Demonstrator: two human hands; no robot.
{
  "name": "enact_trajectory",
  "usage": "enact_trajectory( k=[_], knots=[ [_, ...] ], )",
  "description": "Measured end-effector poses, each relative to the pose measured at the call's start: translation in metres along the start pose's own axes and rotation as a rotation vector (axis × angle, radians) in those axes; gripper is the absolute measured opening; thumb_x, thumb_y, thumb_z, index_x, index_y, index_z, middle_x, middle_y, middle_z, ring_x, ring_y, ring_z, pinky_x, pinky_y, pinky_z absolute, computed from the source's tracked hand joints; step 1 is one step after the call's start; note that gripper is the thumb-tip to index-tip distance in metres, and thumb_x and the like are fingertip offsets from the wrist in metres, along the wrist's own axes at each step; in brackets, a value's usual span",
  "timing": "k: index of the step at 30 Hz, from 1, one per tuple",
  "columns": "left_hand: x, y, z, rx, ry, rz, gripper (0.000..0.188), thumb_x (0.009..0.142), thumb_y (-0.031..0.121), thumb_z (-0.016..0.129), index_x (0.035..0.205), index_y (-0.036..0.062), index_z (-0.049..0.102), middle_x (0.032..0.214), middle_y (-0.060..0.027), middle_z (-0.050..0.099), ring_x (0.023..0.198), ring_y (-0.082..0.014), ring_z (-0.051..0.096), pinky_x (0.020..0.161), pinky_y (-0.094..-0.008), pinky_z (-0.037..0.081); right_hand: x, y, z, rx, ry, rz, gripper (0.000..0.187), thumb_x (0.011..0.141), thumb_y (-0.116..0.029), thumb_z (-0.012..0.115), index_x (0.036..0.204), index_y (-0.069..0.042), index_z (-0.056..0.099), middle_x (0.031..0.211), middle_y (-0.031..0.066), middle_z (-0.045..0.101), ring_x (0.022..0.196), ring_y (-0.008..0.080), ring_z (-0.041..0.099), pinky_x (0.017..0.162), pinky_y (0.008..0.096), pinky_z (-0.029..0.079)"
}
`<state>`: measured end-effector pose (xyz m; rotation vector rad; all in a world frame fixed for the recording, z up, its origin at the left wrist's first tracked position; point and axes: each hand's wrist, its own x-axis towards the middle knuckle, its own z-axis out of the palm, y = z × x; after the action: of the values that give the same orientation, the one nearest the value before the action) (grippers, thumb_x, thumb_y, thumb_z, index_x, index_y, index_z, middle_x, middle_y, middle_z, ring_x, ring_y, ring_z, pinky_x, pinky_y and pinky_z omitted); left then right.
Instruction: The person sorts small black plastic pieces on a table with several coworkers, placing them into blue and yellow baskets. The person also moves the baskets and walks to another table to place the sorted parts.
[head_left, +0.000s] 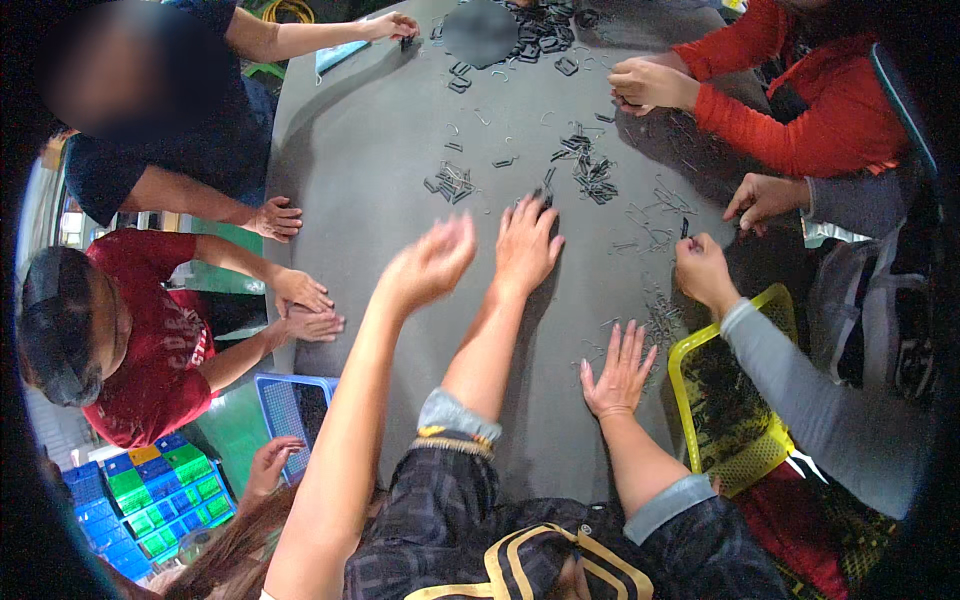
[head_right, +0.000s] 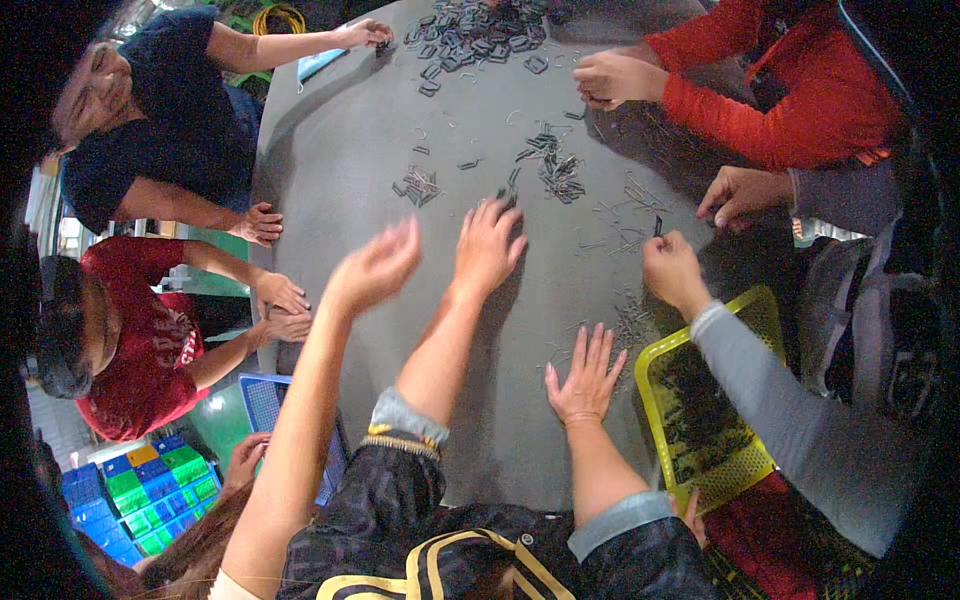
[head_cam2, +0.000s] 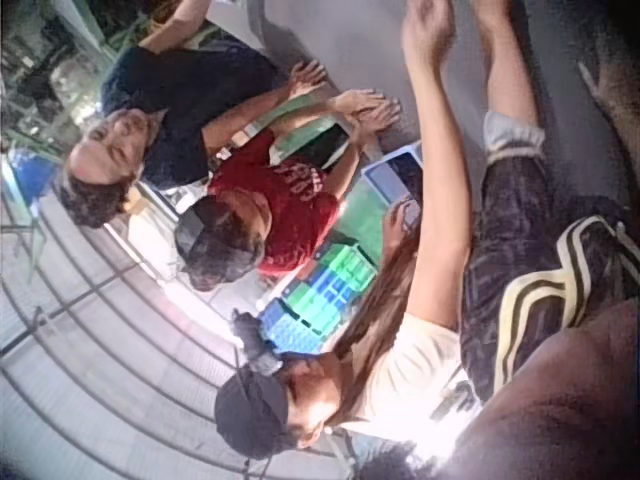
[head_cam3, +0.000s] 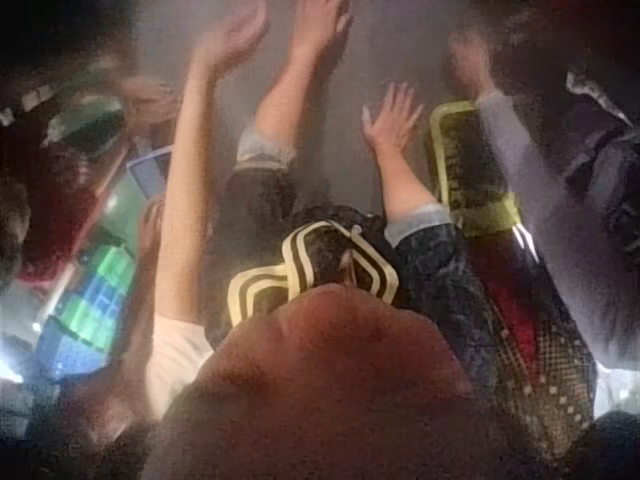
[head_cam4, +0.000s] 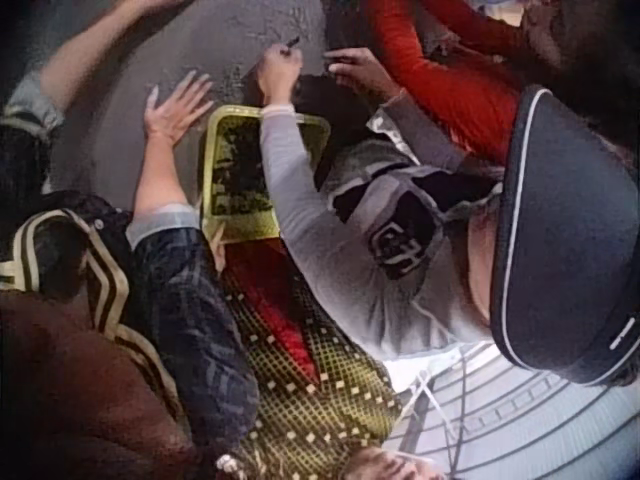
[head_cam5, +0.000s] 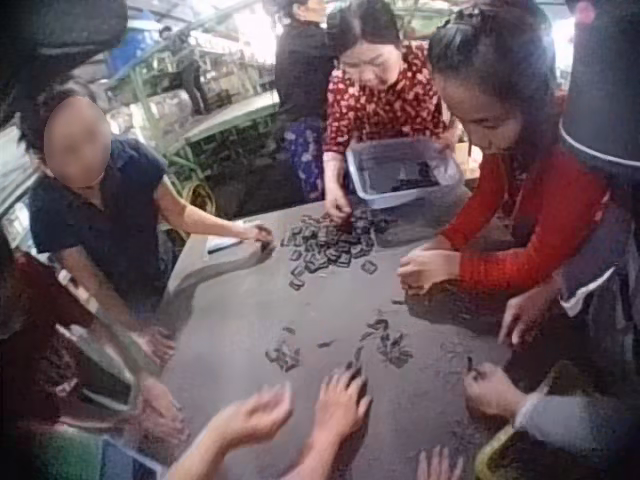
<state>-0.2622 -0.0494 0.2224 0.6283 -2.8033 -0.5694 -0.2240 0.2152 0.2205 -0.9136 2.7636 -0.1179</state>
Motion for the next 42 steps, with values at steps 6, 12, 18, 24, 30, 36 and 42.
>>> enact_trajectory(
  k=[6,12,18,24,30,36,42],
  knots=[
    [-0.154,-0.041,-0.066,-0.306,0.514,-0.555,0.027,0.082,0.013,0.067,0.108,0.0050,0.065,0.118,-0.0137,0.059,0.115,-0.0294,0.054,0.099,-0.0408,0.041,0.000,-0.003,-0.004,-0.005,-0.035,0.026,0.085,0.084,-0.051,0.050,0.150,-0.006,0.019,0.157,0.0170,0.011,0.146,0.0329,0.006,0.115,0.0559,0.002],
    [-0.235,-0.061,-0.055,-0.187,0.528,-0.728,0.021,0.087,0.010,0.062,0.106,0.0040,0.067,0.110,-0.0131,0.063,0.107,-0.0269,0.059,0.095,-0.0365,0.045,0.000,-0.003,-0.001,-0.063,-0.024,0.021,0.083,0.086,-0.051,0.049,0.150,-0.007,0.019,0.157,0.0166,0.012,0.146,0.0318,0.006,0.116,0.0546,0.003],
    [-0.227,-0.057,-0.048,-0.147,0.281,-0.527,0.037,0.091,0.013,0.054,0.128,0.0113,0.055,0.137,-0.0096,0.048,0.130,-0.0286,0.041,0.108,-0.0437,0.032,-0.001,-0.001,0.002,-0.094,-0.003,0.011,0.083,0.086,-0.049,0.050,0.150,-0.007,0.017,0.157,0.0161,0.011,0.146,0.0319,0.006,0.116,0.0544,0.003],
    [-0.219,-0.061,-0.050,0.015,-0.070,-0.282,0.051,0.094,0.020,0.050,0.143,0.0114,0.038,0.154,-0.0072,0.028,0.143,-0.0283,0.021,0.115,-0.0509,0.016,0.000,-0.004,0.000,-0.083,0.002,-0.006,0.083,0.086,-0.048,0.051,0.150,-0.008,0.016,0.157,0.0157,0.010,0.146,0.0317,0.007,0.116,0.0545,0.003],
    [-0.279,-0.009,-0.019,-0.153,0.149,-0.414,0.053,0.092,0.018,0.053,0.142,0.0069,0.039,0.152,-0.0159,0.029,0.143,-0.0329,0.020,0.115,-0.0520,0.015,-0.001,0.000,0.003,-0.058,0.012,0.002,0.082,0.087,-0.047,0.050,0.151,-0.007,0.016,0.157,0.0167,0.010,0.146,0.0323,0.007,0.116,0.0540,0.003],
    [-0.235,-0.026,-0.038,0.005,0.055,-0.476,0.048,0.095,0.022,0.047,0.141,0.0055,0.041,0.151,-0.0175,0.030,0.142,-0.0359,0.023,0.114,-0.0531,0.017,-0.002,0.009,0.010,-0.063,0.081,-0.160,0.087,0.086,-0.048,0.052,0.150,-0.005,0.014,0.157,0.0203,0.009,0.146,0.0348,0.005,0.114,0.0566,0.005],
    [-0.301,0.015,-0.023,-0.123,0.081,-0.504,0.056,0.092,0.019,0.054,0.143,0.0043,0.036,0.152,-0.0182,0.028,0.142,-0.0366,0.020,0.114,-0.0535,0.017,0.000,0.001,0.005,-0.019,0.075,-0.088,0.088,0.083,-0.048,0.056,0.149,-0.006,0.018,0.156,0.0212,0.011,0.145,0.0354,0.009,0.114,0.0561,0.010]
  ],
)
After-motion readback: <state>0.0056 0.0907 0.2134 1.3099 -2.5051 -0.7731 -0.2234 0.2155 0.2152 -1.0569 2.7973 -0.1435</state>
